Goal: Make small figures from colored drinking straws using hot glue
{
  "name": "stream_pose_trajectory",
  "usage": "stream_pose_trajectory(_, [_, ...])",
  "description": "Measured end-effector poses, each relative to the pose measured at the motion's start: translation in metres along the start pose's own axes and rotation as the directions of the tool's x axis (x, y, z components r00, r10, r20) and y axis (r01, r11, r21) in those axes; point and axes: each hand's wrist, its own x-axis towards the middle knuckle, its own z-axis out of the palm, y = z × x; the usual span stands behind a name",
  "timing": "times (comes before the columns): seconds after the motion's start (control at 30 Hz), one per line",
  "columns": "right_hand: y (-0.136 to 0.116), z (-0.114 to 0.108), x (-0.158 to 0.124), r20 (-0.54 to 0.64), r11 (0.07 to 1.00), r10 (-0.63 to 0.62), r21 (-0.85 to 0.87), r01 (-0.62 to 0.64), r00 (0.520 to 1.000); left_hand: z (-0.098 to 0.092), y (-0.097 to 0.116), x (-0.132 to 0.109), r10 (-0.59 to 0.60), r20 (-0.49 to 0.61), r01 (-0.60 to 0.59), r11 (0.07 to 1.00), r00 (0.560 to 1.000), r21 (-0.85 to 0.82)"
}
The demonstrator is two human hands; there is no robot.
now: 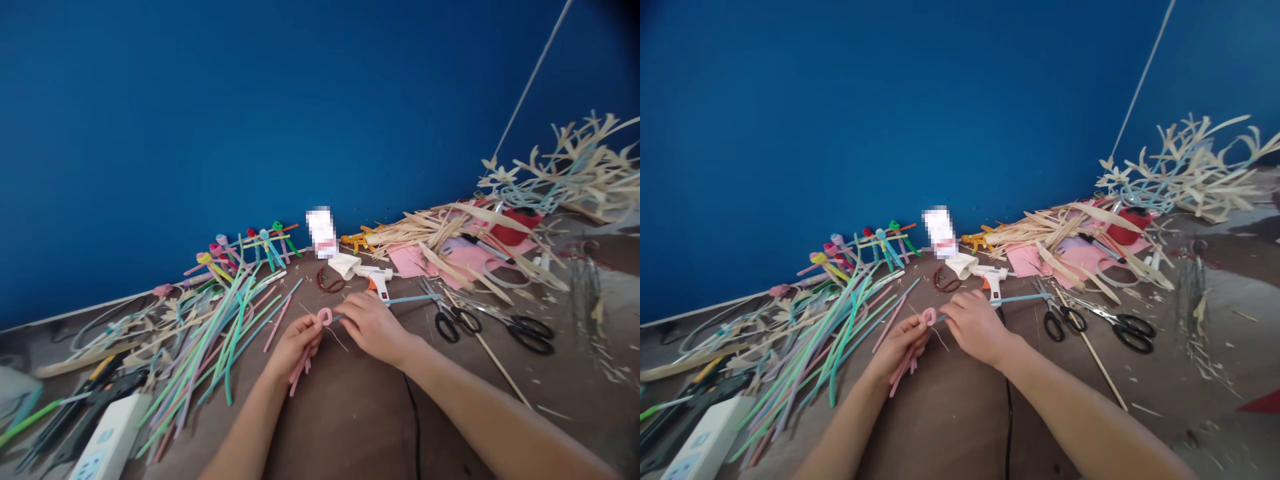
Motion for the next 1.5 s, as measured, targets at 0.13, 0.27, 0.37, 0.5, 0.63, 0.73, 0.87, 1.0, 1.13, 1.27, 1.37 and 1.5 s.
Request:
stream_pose_trajectory(0.13, [-0.009, -0.006, -0.005, -0.191, 0.999, -0.008, 0.034, 0.015, 0.982, -0.003, 0.002, -0.002, 0.070, -0.039, -0.075, 0.986, 0.997, -0.146])
stream_pose_trajectory(0.27, [-0.015, 0.005, -0.009, -0.089, 0.952, 0.113, 0.295, -0.082, 0.990, -0.001, 0.002, -0.006, 0.134, -0.059, -0.142, 0.972, 0.989, -0.186])
stream_pose_trajectory(0.37, [-0.015, 0.016, -0.006, -0.032, 0.840, 0.284, 0.491, -0.232, 0.958, 0.003, 0.002, -0.008, 0.145, -0.057, -0.150, 0.983, 0.988, -0.102])
stream_pose_trajectory(0.5, [-0.010, 0.019, -0.001, 0.083, 0.659, 0.391, 0.670, -0.342, 0.917, 0.008, 0.004, -0.010, 0.179, -0.018, -0.179, 0.983, 0.984, 0.038])
stream_pose_trajectory(0.63, [-0.008, 0.016, 0.000, 0.269, 0.480, 0.437, 0.737, -0.476, 0.858, 0.012, 0.013, -0.016, 0.198, 0.093, -0.210, 0.968, 0.976, 0.135])
stream_pose_trajectory(0.73, [-0.007, 0.014, 0.000, 0.354, 0.433, 0.442, 0.720, -0.542, 0.824, 0.014, 0.020, -0.020, 0.200, 0.136, -0.224, 0.955, 0.970, 0.195])
stream_pose_trajectory(0.87, [-0.007, 0.013, 0.000, 0.329, 0.527, 0.433, 0.664, -0.531, 0.840, 0.015, 0.025, -0.022, 0.181, 0.161, -0.225, 0.919, 0.970, 0.325])
stream_pose_trajectory(1.0, [-0.008, 0.011, -0.002, 0.273, 0.698, 0.384, 0.539, -0.470, 0.882, 0.015, 0.025, -0.022, 0.165, 0.214, -0.261, 0.769, 0.963, 0.583])
stream_pose_trajectory(1.13, [-0.011, 0.009, -0.004, 0.166, 0.839, 0.311, 0.414, -0.352, 0.936, 0.017, 0.023, -0.021, 0.177, 0.187, -0.256, 0.612, 0.966, 0.748])
stream_pose_trajectory(1.27, [-0.014, 0.008, -0.003, 0.060, 0.927, 0.162, 0.334, -0.172, 0.985, 0.016, 0.020, -0.017, 0.202, 0.110, -0.208, 0.566, 0.973, 0.798])
stream_pose_trajectory(1.37, [-0.014, 0.007, -0.003, 0.003, 0.971, 0.087, 0.222, -0.085, 0.996, 0.016, 0.018, -0.014, 0.236, 0.035, -0.165, 0.559, 0.971, 0.812])
stream_pose_trajectory(1.5, [-0.014, 0.007, -0.003, -0.045, 0.994, 0.025, 0.111, -0.020, 0.999, 0.017, 0.015, -0.012, 0.323, -0.072, -0.118, 0.532, 0.944, 0.838])
